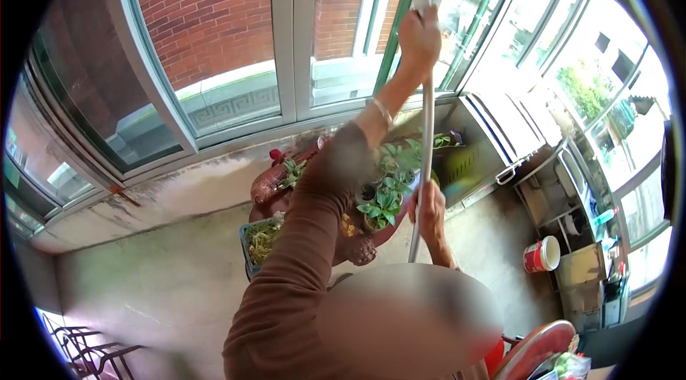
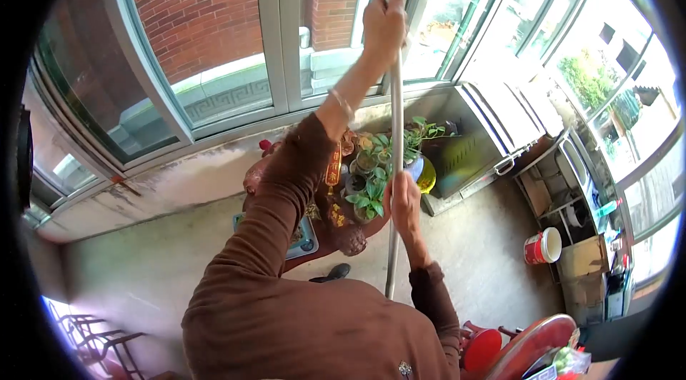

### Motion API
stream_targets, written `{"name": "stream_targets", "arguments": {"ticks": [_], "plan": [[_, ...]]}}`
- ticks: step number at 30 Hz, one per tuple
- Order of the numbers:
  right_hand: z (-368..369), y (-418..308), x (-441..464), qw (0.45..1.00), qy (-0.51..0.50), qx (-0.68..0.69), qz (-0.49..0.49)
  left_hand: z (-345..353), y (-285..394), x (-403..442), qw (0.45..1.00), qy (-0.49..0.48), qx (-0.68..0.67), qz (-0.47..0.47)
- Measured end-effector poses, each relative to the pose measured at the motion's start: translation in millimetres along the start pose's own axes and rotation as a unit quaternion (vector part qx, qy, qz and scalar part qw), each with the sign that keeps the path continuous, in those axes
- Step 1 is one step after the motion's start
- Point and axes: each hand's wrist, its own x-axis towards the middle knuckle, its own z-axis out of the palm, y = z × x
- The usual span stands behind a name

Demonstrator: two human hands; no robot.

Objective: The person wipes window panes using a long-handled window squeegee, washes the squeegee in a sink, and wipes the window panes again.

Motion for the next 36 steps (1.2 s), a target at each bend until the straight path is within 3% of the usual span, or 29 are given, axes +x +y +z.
{"name": "stream_targets", "arguments": {"ticks": [2,5,7,11,12,14,15,16,17,22,27,33,34,36], "plan": [[1,25,51,1.0,0.011,0.004,-0.018,-3,-42,47,0.998,0.036,0.018,0.045],[15,57,92,1.0,0.007,0.023,-0.02,-22,-70,69,0.998,0.043,0.04,0.011],[27,87,103,0.998,-0.026,0.054,-0.012,-41,-111,78,0.988,0.058,0.141,0.013],[39,156,103,0.999,-0.043,0.018,-0.008,-65,-175,52,0.967,0.106,0.232,0.006],[30,167,98,0.996,-0.062,0.016,0.069,-68,-188,43,0.963,0.115,0.243,0.006],[18,198,88,0.993,-0.079,-0.085,-0.026,-72,-205,16,0.955,0.114,0.271,-0.033],[12,215,78,0.993,-0.078,-0.089,0.007,-75,-214,-1,0.952,0.112,0.279,-0.049],[5,232,70,0.992,-0.077,-0.094,0.036,-74,-218,-22,0.941,0.122,0.314,-0.008],[-1,253,60,0.991,-0.081,-0.095,0.052,-79,-235,-37,0.939,0.118,0.311,-0.082],[-35,304,2,0.978,-0.097,-0.139,0.122,-113,-332,-129,0.945,0.092,0.251,-0.188],[-62,332,-68,0.961,-0.116,-0.191,0.165,-120,-352,-217,0.919,0.154,0.136,-0.337],[-98,342,-148,0.923,-0.133,-0.26,0.251,-147,-392,-312,0.861,0.201,0.132,-0.448],[-104,330,-155,0.907,-0.135,-0.243,0.317,-148,-390,-322,0.836,0.211,0.124,-0.492],[-115,303,-151,0.887,-0.126,-0.312,0.318,-141,-387,-323,0.825,0.228,0.106,-0.506]]}}
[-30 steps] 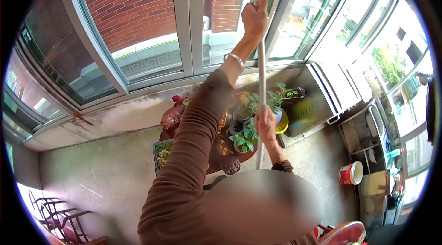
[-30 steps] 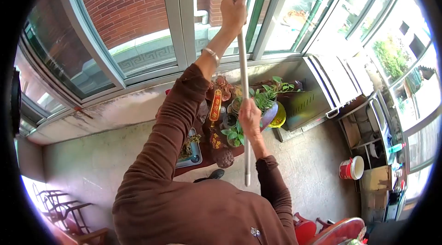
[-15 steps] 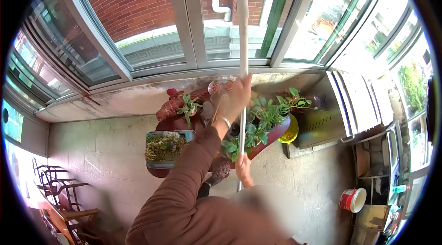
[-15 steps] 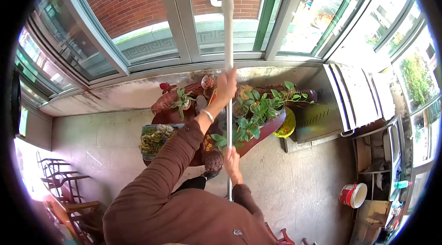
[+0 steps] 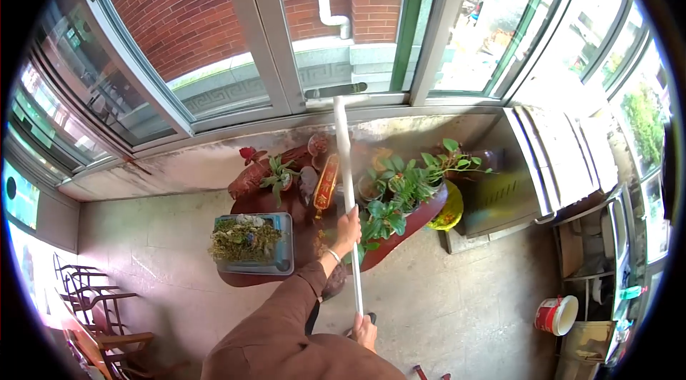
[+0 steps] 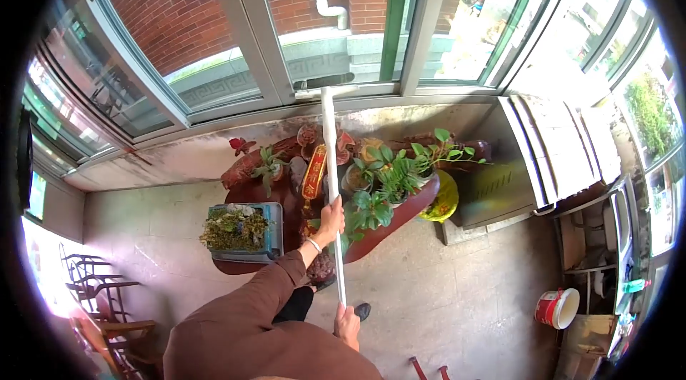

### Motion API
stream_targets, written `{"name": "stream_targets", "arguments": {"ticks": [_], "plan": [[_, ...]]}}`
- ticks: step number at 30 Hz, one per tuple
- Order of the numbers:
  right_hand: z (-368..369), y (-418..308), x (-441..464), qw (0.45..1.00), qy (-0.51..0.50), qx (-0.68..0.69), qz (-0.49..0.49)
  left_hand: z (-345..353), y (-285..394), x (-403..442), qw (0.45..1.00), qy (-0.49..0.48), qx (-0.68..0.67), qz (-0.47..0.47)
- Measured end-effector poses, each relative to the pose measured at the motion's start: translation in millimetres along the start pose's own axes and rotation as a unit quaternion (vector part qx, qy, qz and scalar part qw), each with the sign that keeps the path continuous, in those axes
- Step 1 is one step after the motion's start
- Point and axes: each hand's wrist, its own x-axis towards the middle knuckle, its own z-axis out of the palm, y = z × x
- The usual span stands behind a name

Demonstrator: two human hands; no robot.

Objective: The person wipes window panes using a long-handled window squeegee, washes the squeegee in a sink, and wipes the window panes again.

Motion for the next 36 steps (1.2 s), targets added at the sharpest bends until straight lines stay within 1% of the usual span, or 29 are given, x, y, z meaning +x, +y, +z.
{"name": "stream_targets", "arguments": {"ticks": [2,3,4,6,7,8,9,10,11,12,14,15,16,17,18,19,20,21,22,23,24,26,27,28,29,30,32,34,36], "plan": [[-17,-1,0,1.0,-0.013,0.018,0.018,12,17,-11,0.999,-0.033,-0.034,0.012],[-18,3,-1,0.999,0.032,-0.005,-0.018,22,27,-24,0.999,-0.035,-0.027,0.024],[-22,1,4,0.998,0.046,0.018,-0.04,34,45,-46,0.998,-0.038,-0.019,0.038],[-39,8,10,0.993,0.064,0.052,-0.081,60,84,-86,0.981,-0.136,-0.085,0.112],[-58,-9,21,0.986,0.082,0.088,-0.112,76,108,-97,0.964,-0.191,-0.124,0.138],[-74,-28,38,0.977,0.109,0.107,-0.149,89,135,-91,0.906,-0.328,-0.222,0.15],[-91,-50,59,0.955,0.156,0.125,-0.218,114,178,-106,0.916,-0.271,-0.134,0.266],[-115,-83,75,0.935,0.165,0.155,-0.273,139,222,-123,0.911,-0.186,-0.042,0.367],[-127,-102,101,0.921,0.133,0.242,-0.273,163,253,-99,0.888,-0.146,-0.005,0.435],[-150,-139,116,0.853,0.274,0.111,-0.431,179,290,-114,0.875,-0.14,-0.024,0.463],[-178,-173,143,0.837,0.272,0.13,-0.456,209,326,-92,0.858,-0.105,-0.019,0.502],[-182,-175,148,0.88,0.176,0.214,-0.385,215,323,-83,0.848,-0.06,-0.005,0.527],[-186,-176,154,0.903,0.077,0.293,-0.306,219,318,-69,0.834,-0.016,0.009,0.551],[-179,-163,159,0.91,0.075,0.252,-0.321,219,316,-58,0.818,0.027,0.023,0.574],[-172,-149,165,0.915,0.075,0.212,-0.336,213,297,-49,0.836,0.009,0.048,0.547],[-164,-134,156,0.929,0.048,0.226,-0.29,201,269,-48,0.852,-0.01,0.074,0.518],[-155,-118,148,0.939,0.022,0.241,-0.244,195,240,-40,0.885,-0.031,0.054,0.461],[-138,-92,146,0.947,0.009,0.251,-0.202,187,210,-39,0.88,-0.006,0.052,0.472],[-119,-63,141,0.953,-0.004,0.26,-0.157,175,177,-17,0.911,-0.042,0.142,0.384],[-108,-44,127,0.956,-0.009,0.252,-0.149,167,154,-25,0.924,-0.071,0.068,0.369],[-98,-29,114,0.96,-0.013,0.243,-0.142,157,129,-20,0.937,-0.074,0.091,0.328],[-88,-14,83,0.972,-0.038,0.232,-0.023,139,75,-1,0.96,-0.091,0.117,0.239],[-83,-2,74,0.977,-0.04,0.211,-0.005,135,49,3,0.97,-0.045,0.053,0.231],[-76,12,64,0.981,-0.043,0.191,0.014,123,47,-16,0.987,-0.059,0.01,0.15],[-75,22,51,0.988,-0.041,0.149,0.014,111,18,2,0.988,-0.082,0.012,0.131],[-79,25,42,0.994,-0.037,0.107,0.011,99,9,-3,0.994,-0.075,-0.002,0.084],[-105,8,15,0.999,-0.004,-0.009,-0.047,74,-6,-13,0.998,-0.047,-0.036,-0.014],[-111,2,5,0.999,0.019,-0.027,-0.038,72,3,-22,1.0,-0.019,-0.022,0.007],[-112,-8,-1,0.997,0.043,-0.037,-0.052,62,26,-35,0.997,-0.035,-0.062,0.008]]}}
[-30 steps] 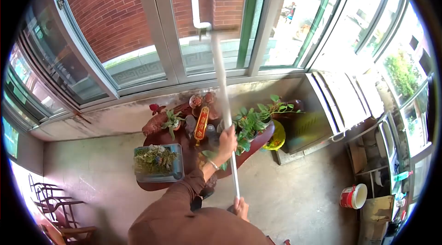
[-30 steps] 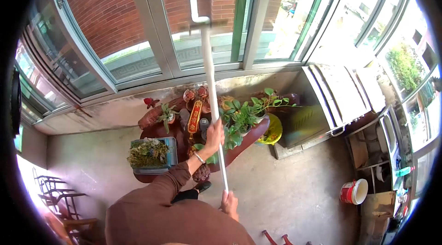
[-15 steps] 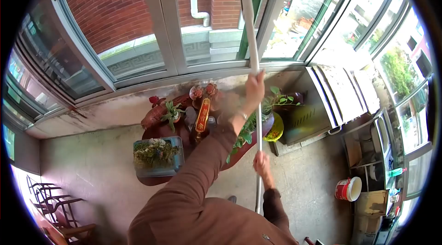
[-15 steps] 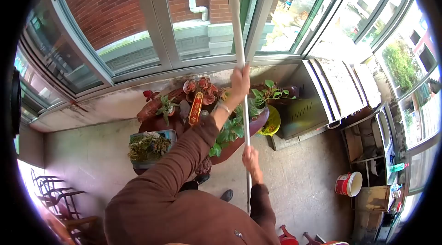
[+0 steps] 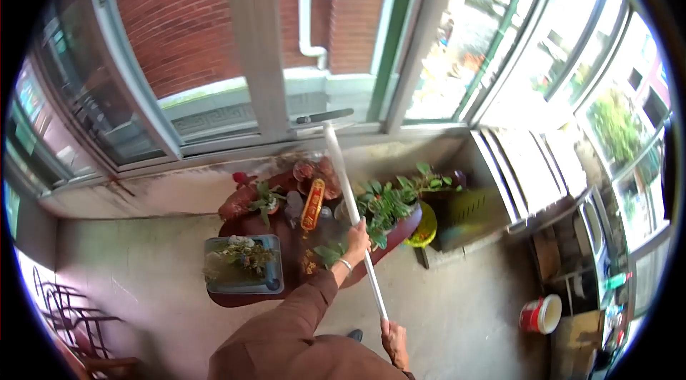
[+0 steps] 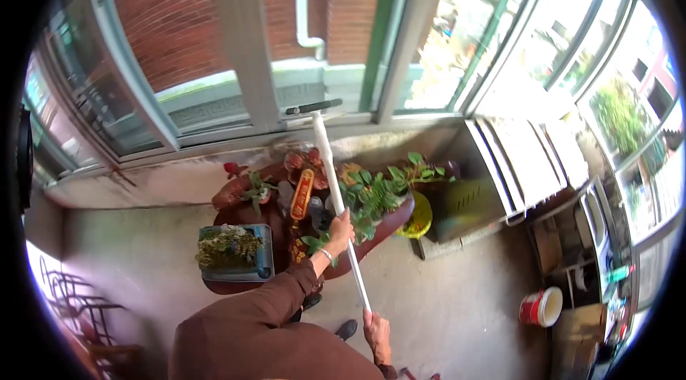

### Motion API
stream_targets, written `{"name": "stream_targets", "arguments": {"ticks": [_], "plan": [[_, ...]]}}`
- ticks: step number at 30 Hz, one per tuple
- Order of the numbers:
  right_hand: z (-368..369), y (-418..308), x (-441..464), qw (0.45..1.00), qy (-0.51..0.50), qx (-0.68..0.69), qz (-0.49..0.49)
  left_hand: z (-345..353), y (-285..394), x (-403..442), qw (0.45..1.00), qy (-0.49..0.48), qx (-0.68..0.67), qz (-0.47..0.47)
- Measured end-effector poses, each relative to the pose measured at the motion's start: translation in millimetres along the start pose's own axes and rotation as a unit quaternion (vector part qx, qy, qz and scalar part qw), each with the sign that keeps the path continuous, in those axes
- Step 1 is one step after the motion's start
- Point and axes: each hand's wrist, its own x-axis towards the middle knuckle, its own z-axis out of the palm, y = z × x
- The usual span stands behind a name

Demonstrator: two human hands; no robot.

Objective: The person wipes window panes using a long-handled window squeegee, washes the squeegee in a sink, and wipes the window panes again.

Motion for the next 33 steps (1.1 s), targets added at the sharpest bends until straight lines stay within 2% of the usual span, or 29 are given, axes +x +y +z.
{"name": "stream_targets", "arguments": {"ticks": [2,5,6,7,8,10,11,13,15,17,18,20,26,33], "plan": [[9,4,-4,0.999,0.032,-0.014,-0.039,3,32,-31,0.997,-0.054,-0.019,0.042],[20,-2,23,0.99,0.074,0.076,-0.094,34,121,-97,0.975,-0.157,-0.046,0.147],[37,1,50,0.969,0.097,0.189,-0.124,47,155,-108,0.962,-0.185,-0.037,0.196],[1,-67,47,0.968,0.103,0.146,-0.176,59,186,-103,0.942,-0.196,-0.005,0.271],[-15,-111,54,0.957,0.105,0.176,-0.203,71,231,-119,0.924,-0.181,0.001,0.337],[-32,-186,77,0.927,0.126,0.236,-0.262,95,308,-110,0.898,-0.113,0.058,0.421],[-37,-216,87,0.912,0.146,0.25,-0.289,103,342,-109,0.883,-0.123,0.04,0.451],[-52,-268,92,0.905,0.164,0.241,-0.309,112,397,-94,0.858,-0.111,0.049,0.499],[-47,-287,95,0.897,0.157,0.254,-0.325,96,420,-111,0.873,-0.129,0.048,0.468],[-34,-285,100,0.901,0.152,0.236,-0.332,81,410,-89,0.898,-0.117,0.048,0.422],[-17,-272,104,0.914,0.141,0.227,-0.305,71,396,-73,0.905,-0.116,0.06,0.406],[11,-245,104,0.926,0.138,0.206,-0.286,51,359,-64,0.926,-0.149,0.023,0.346],[69,-164,82,0.964,0.092,0.161,-0.19,1,258,-35,0.95,-0.121,0.054,0.284],[108,-94,50,0.981,0.058,0.103,-0.156,-41,172,-19,0.974,-0.12,0.004,0.19]]}}
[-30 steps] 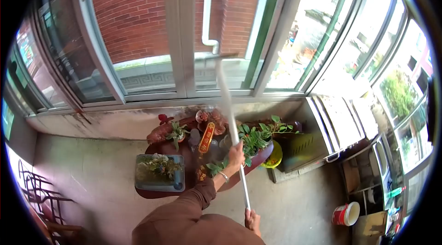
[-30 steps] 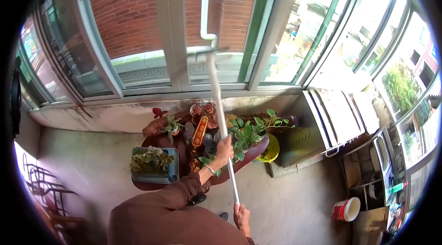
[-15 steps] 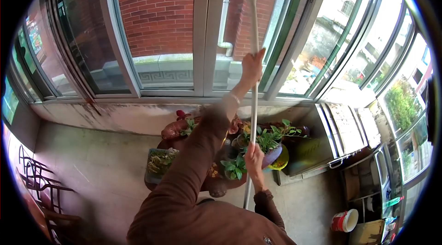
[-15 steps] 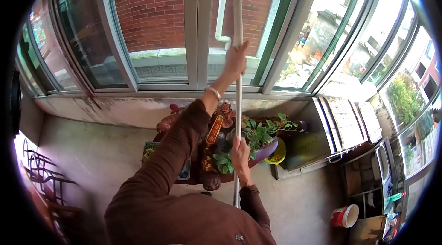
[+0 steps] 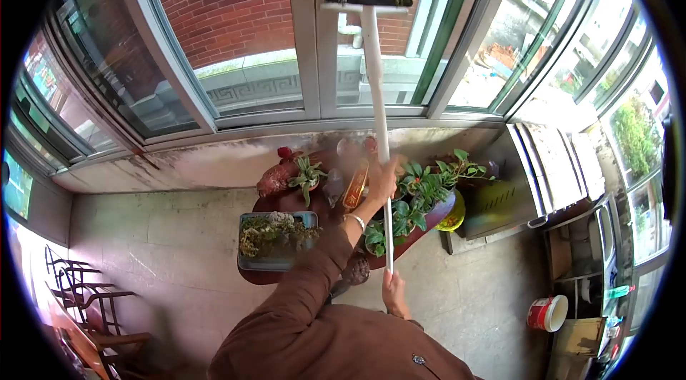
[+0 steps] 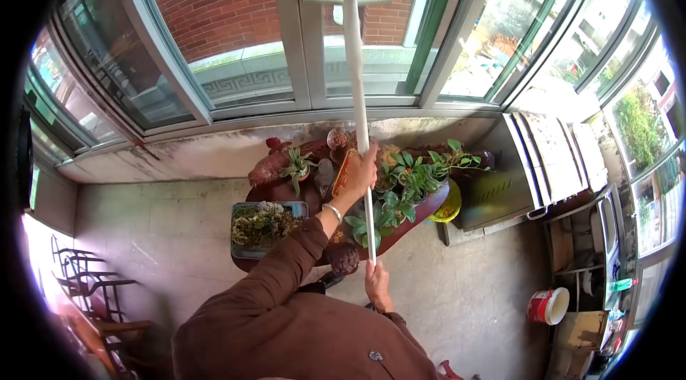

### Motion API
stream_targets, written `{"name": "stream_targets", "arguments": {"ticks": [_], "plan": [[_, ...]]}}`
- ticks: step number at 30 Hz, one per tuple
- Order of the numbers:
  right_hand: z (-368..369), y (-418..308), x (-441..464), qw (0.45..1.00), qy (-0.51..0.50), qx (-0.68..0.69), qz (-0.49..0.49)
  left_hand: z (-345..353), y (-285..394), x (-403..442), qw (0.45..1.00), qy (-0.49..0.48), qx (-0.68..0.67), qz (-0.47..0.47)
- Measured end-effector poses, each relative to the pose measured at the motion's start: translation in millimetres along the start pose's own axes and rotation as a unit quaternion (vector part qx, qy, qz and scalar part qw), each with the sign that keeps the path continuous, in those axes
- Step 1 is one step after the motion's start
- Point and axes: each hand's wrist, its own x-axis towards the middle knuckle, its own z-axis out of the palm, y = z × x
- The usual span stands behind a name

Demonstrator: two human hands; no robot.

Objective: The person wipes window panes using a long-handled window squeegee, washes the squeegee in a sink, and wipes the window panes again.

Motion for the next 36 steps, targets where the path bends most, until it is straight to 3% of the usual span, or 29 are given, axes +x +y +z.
{"name": "stream_targets", "arguments": {"ticks": [7,12,18,19,22,23,24,26,28,30,33,35,36], "plan": [[7,35,-45,0.994,-0.036,-0.059,0.087,-26,-71,-16,0.997,0.024,-0.001,-0.067],[10,58,-86,0.985,-0.043,-0.101,0.134,-47,-117,-38,0.981,0.065,-0.049,-0.175],[-44,-5,-111,0.977,0.016,-0.096,0.188,-37,-133,-52,0.967,0.114,-0.011,-0.229],[-54,-2,-117,0.976,0.042,-0.097,0.188,-27,-124,-65,0.967,0.081,-0.073,-0.232],[-96,23,-148,0.98,0.093,-0.071,0.164,46,-94,-127,0.986,0.04,-0.025,-0.16],[-115,36,-156,0.986,0.091,-0.045,0.131,67,-83,-154,0.984,-0.062,-0.068,-0.152],[-124,51,-163,0.984,0.109,-0.038,0.137,94,-77,-180,0.987,-0.122,0.003,-0.107],[-164,54,-182,0.971,0.083,0.135,0.181,143,-67,-223,0.966,-0.244,0.077,-0.031],[-187,68,-198,0.939,0.077,0.284,0.177,185,-67,-261,0.935,-0.351,0.045,0.001],[-196,93,-208,0.9,0.096,0.404,0.129,223,-60,-293,0.901,-0.411,0.131,0.04],[-245,80,-214,0.962,0.239,0.126,0.038,278,-91,-337,0.859,-0.465,0.199,0.076],[-283,68,-208,0.87,0.325,0.351,0.121,307,-101,-374,0.834,-0.478,0.261,0.086],[-296,71,-206,0.873,0.352,0.321,0.106,317,-105,-390,0.822,-0.488,0.278,0.093]]}}
